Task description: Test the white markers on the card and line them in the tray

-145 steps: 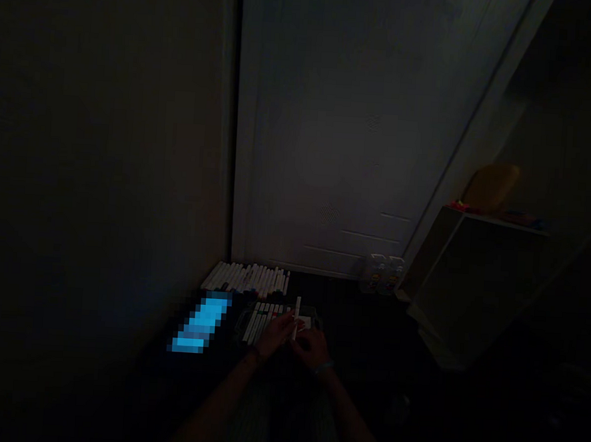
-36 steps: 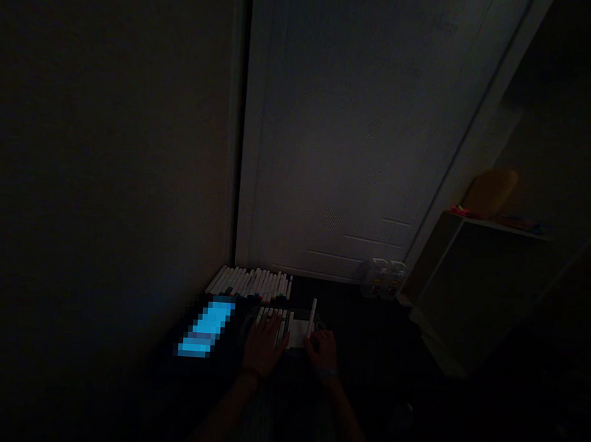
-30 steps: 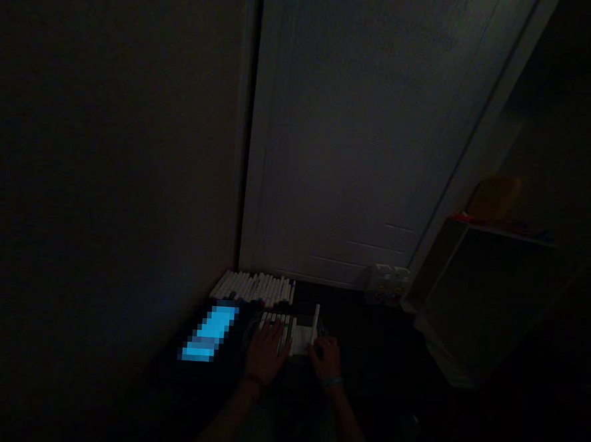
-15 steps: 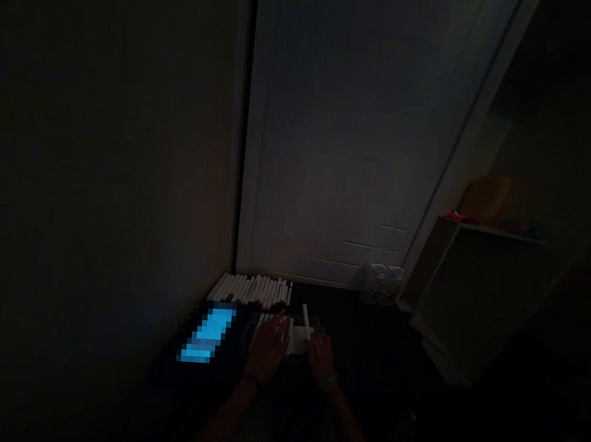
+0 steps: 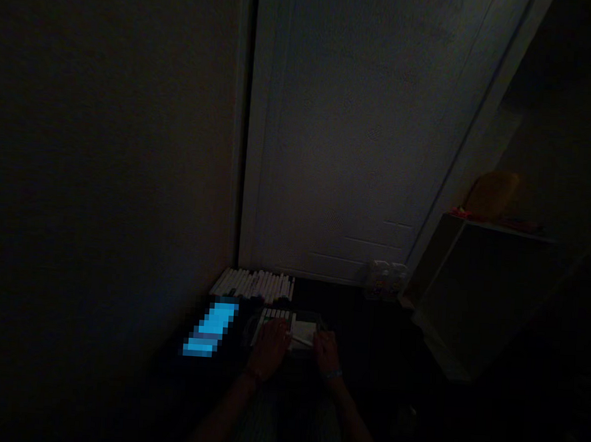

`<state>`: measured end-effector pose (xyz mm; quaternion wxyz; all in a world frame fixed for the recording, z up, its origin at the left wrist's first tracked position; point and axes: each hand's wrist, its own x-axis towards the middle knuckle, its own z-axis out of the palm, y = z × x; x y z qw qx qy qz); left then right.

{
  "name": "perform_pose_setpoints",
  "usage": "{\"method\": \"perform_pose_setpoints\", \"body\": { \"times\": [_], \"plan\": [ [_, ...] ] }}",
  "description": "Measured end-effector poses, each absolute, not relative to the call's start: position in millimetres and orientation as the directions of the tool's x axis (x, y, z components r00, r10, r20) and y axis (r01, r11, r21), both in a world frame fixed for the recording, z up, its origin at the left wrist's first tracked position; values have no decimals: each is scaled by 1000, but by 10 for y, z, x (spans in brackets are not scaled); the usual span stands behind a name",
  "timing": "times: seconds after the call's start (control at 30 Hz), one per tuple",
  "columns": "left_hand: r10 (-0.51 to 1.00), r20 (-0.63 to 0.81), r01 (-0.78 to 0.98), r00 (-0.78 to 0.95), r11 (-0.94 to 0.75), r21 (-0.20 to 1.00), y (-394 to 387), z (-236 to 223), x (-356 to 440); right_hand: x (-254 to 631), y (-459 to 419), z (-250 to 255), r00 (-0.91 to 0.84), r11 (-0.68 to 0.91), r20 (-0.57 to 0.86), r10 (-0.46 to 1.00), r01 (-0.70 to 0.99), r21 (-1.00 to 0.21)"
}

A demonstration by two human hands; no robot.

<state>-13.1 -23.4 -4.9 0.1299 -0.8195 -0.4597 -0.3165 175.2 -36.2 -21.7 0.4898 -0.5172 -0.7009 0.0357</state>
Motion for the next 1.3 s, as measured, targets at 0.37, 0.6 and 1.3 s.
{"method": "perform_pose_setpoints", "body": {
  "times": [0.37, 0.6, 1.3],
  "plan": [
    [719, 606, 865, 340, -493, 99, -152, -113, -166, 1752, -389, -195, 84, 433, 612, 787, 632, -643],
    [711, 606, 838, 357, -530, 129, -199, -28, -153, 1750, -391, -193, 166, 363, 579, 798, 635, -682],
    [720, 604, 816, 342, -546, 189, -198, -17, -158, 1802, -343, -261, 264, 322, 489, 832, 488, -811]
  ]
}}
